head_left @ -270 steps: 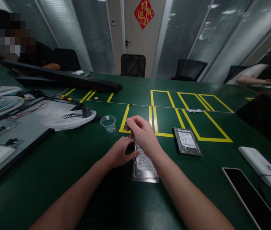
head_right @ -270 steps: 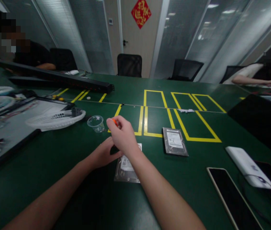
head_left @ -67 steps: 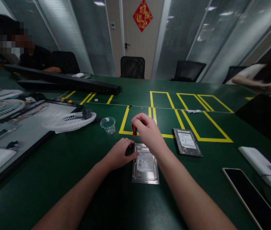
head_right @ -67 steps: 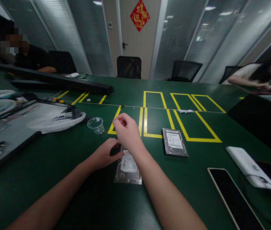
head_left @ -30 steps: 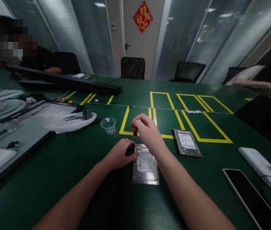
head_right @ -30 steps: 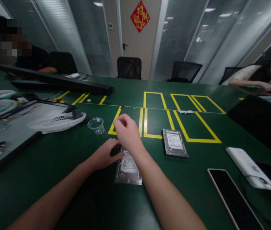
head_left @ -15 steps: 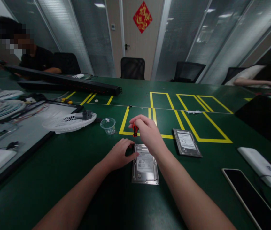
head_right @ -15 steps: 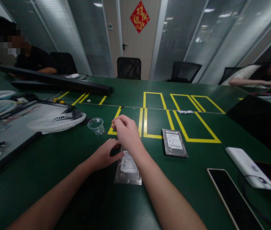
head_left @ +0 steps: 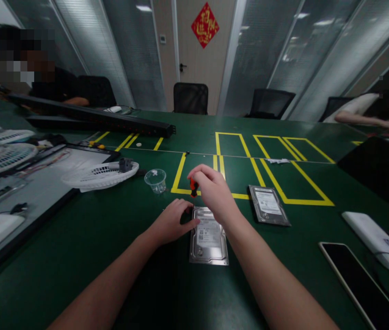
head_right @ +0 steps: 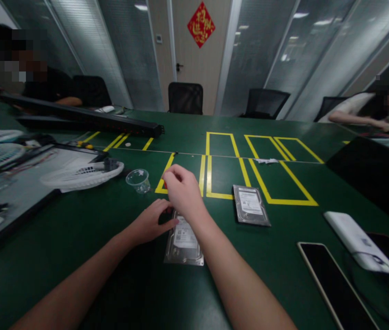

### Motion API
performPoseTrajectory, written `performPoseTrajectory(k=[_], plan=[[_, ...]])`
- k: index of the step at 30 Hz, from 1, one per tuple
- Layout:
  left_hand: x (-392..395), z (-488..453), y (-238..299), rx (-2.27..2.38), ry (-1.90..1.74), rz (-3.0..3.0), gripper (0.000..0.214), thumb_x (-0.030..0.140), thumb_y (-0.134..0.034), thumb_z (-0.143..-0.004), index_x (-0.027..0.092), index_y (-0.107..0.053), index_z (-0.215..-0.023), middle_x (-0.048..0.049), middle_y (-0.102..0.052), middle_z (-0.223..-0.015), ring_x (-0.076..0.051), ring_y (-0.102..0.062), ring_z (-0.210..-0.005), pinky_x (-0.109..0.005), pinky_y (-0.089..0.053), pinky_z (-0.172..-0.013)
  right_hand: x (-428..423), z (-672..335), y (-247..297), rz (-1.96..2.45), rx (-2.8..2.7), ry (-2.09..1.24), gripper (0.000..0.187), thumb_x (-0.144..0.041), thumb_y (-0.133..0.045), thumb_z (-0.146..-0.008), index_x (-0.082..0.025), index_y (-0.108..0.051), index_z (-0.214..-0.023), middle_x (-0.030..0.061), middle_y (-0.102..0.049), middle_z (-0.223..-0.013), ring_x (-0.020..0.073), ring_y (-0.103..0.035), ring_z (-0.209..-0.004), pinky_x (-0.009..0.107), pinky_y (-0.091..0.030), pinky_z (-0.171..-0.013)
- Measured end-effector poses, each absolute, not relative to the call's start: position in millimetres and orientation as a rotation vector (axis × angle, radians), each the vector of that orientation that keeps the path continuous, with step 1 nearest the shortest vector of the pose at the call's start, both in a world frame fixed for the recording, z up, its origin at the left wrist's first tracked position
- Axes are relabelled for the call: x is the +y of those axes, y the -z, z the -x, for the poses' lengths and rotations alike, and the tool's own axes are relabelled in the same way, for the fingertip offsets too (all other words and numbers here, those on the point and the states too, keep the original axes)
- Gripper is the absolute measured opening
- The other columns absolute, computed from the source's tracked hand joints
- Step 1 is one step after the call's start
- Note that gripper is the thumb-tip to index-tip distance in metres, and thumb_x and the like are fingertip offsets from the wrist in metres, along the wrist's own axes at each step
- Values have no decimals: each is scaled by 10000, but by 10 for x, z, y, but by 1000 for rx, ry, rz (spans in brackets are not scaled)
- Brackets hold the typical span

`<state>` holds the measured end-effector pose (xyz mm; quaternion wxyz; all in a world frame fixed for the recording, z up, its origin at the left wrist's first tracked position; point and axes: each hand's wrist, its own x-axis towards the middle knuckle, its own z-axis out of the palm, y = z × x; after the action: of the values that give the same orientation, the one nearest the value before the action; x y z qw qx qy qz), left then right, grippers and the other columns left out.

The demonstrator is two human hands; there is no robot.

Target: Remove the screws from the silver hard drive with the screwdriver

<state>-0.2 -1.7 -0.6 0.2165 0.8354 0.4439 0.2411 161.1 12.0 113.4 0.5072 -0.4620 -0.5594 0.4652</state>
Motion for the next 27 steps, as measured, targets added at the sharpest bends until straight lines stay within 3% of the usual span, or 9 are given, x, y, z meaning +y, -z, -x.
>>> performPoseTrajectory(k=[7,16,27], plan=[[-12,5,22,1235,-670,-2313,214,372,-751,-923,214,-641,-1017,-58,-672,-1022,-268,-620,-961,-391,-511,-824,112,-1593,-1119,1114,-1277,-1194,122,-298,-551,-824,-229,-648,-796,13,-691,-760,183,-592,-750,310,-439,-655],[-13,4,19,1232,-643,-2309,222,384,-738,-936,209,-640,-1033,-59,-665,-1028,-269,-615,-969,-405,-510,-839,121,-1600,-1107,1124,-1340,-1099,128,-304,-574,-827,-232,-608,-727,-23,-551,-687,166,-513,-710,306,-408,-648],[4,8,53,1207,-673,-2328,212,367,-747,-934,210,-632,-1018,-50,-656,-999,-258,-600,-935,-388,-493,-813,130,-1575,-1092,1131,-1239,-1208,71,-295,-570,-814,-237,-611,-807,-17,-596,-671,179,-559,-711,305,-426,-623]])
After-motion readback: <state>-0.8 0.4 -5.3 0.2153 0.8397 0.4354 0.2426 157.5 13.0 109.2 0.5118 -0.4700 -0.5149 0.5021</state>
